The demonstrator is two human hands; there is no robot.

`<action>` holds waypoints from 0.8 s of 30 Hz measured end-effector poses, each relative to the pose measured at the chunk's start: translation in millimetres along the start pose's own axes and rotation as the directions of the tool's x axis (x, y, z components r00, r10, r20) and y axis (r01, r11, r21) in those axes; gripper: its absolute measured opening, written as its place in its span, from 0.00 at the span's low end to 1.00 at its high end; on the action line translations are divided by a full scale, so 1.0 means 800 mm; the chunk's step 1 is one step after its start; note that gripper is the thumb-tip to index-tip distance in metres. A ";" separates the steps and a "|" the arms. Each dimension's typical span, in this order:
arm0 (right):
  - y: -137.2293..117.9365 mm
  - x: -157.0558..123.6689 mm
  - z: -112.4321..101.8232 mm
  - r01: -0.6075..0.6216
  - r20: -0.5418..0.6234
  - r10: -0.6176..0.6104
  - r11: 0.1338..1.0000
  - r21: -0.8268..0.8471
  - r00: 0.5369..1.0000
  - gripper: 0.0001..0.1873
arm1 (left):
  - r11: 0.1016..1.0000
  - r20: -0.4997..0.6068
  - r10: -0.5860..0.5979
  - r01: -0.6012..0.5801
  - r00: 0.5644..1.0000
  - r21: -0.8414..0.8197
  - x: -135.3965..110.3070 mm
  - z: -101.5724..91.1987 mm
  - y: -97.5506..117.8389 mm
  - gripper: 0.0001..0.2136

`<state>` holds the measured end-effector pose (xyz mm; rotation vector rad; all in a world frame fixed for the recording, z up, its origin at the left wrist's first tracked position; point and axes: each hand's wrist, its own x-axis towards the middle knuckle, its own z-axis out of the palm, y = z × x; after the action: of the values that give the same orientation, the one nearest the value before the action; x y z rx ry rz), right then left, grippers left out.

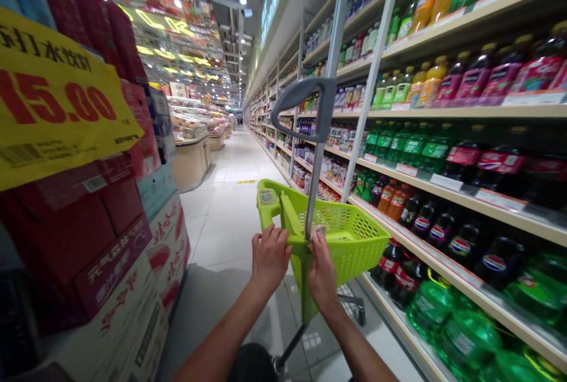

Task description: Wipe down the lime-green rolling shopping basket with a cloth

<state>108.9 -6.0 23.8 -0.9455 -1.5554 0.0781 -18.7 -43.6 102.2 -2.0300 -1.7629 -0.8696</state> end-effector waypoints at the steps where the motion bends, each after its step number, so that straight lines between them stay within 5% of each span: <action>1: -0.010 -0.002 -0.003 0.005 -0.012 -0.004 1.000 0.012 1.000 0.24 | 1.000 0.000 -0.001 0.001 1.000 0.000 -0.003 0.000 0.005 0.14; 5: -0.042 -0.012 -0.023 0.038 -0.021 -0.038 0.999 0.016 0.999 0.25 | 0.999 0.041 0.031 -0.029 0.999 -0.036 -0.010 -0.007 0.012 0.17; 10: -0.061 -0.024 -0.045 0.200 0.177 -0.203 0.979 0.034 0.963 0.30 | 0.982 0.138 0.109 -0.085 0.984 -0.169 -0.003 -0.017 -0.005 0.27; 13: -0.057 -0.009 -0.043 0.266 0.194 -0.263 0.964 0.013 0.945 0.30 | 0.975 0.155 0.098 -0.063 0.983 -0.214 0.001 -0.013 -0.014 0.33; 20: -0.071 0.020 -0.041 0.159 0.163 -0.152 0.987 -0.032 0.975 0.21 | 0.931 0.179 0.172 -0.100 0.969 -0.352 -0.009 -0.007 0.001 0.37; 24: -0.089 0.015 -0.053 0.199 0.203 -0.194 0.980 -0.007 0.960 0.19 | 0.895 0.183 0.191 -0.095 0.964 -0.436 -0.014 -0.014 0.005 0.38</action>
<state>109.5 -65.5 83.1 -0.8182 -1.8356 0.0122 -18.3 -59.5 104.5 -2.5911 -1.6038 -1.0928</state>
